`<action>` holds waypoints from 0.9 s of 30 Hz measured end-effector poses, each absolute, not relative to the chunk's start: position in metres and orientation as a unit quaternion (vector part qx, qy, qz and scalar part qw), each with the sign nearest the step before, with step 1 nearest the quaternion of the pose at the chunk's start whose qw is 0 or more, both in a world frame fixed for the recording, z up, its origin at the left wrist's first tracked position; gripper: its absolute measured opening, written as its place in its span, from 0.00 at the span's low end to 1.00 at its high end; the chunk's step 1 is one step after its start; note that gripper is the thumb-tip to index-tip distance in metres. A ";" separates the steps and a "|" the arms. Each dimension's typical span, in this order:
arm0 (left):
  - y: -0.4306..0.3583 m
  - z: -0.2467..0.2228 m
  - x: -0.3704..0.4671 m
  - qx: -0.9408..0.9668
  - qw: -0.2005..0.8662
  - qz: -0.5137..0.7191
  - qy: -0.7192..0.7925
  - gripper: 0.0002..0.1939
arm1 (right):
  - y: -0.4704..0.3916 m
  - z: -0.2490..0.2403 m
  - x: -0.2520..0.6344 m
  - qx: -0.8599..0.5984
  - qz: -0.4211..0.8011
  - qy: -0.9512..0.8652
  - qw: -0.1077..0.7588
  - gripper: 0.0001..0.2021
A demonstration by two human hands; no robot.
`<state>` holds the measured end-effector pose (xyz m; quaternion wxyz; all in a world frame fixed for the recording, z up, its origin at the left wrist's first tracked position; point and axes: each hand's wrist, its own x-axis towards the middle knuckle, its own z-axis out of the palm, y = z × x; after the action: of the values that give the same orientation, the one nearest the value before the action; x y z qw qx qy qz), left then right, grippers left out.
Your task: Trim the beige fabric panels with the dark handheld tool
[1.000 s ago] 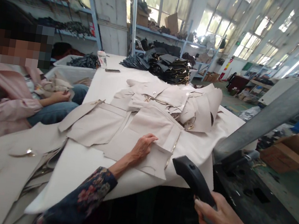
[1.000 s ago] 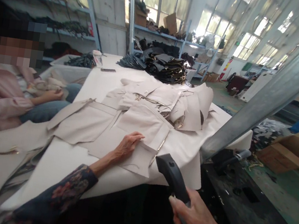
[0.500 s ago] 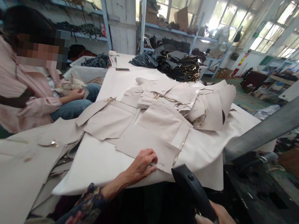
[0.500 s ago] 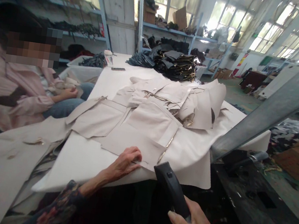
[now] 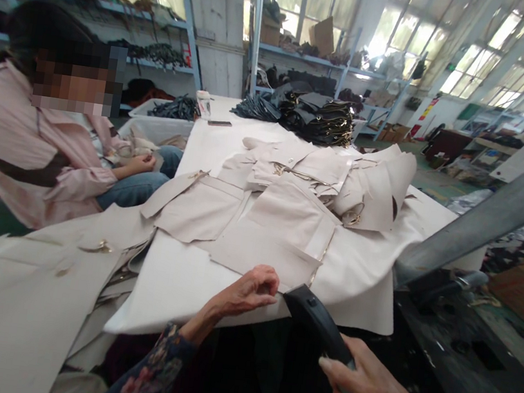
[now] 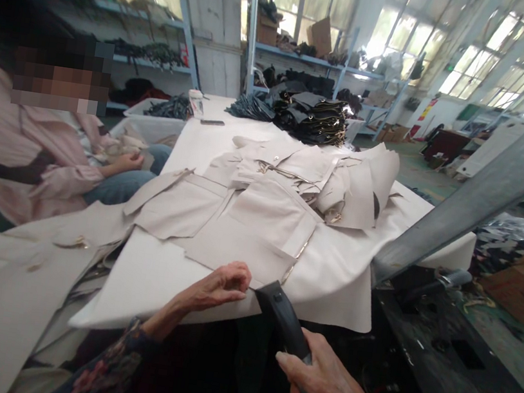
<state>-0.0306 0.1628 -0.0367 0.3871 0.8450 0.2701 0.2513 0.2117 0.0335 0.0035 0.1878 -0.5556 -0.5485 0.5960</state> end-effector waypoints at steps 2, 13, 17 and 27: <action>0.157 -0.037 -0.040 0.839 0.406 0.253 0.259 0.09 | 0.037 0.003 0.208 -0.565 0.589 -0.547 0.185 0.13; 0.141 -0.067 -0.086 0.813 0.098 0.294 0.493 0.11 | 0.052 0.017 0.196 -0.577 0.597 -0.540 0.137 0.15; 0.142 -0.062 -0.084 0.813 0.093 0.296 0.493 0.12 | 0.054 0.020 0.185 -0.569 0.592 -0.557 0.127 0.15; 0.099 -0.087 -0.069 0.796 0.019 0.331 0.507 0.22 | 0.055 0.044 0.180 -0.572 0.580 -0.571 0.099 0.21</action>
<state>-0.0685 0.0994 -0.0875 0.0194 0.7957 0.5070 0.3309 0.1795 0.0551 0.0444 0.0993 -0.5718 -0.5714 0.5802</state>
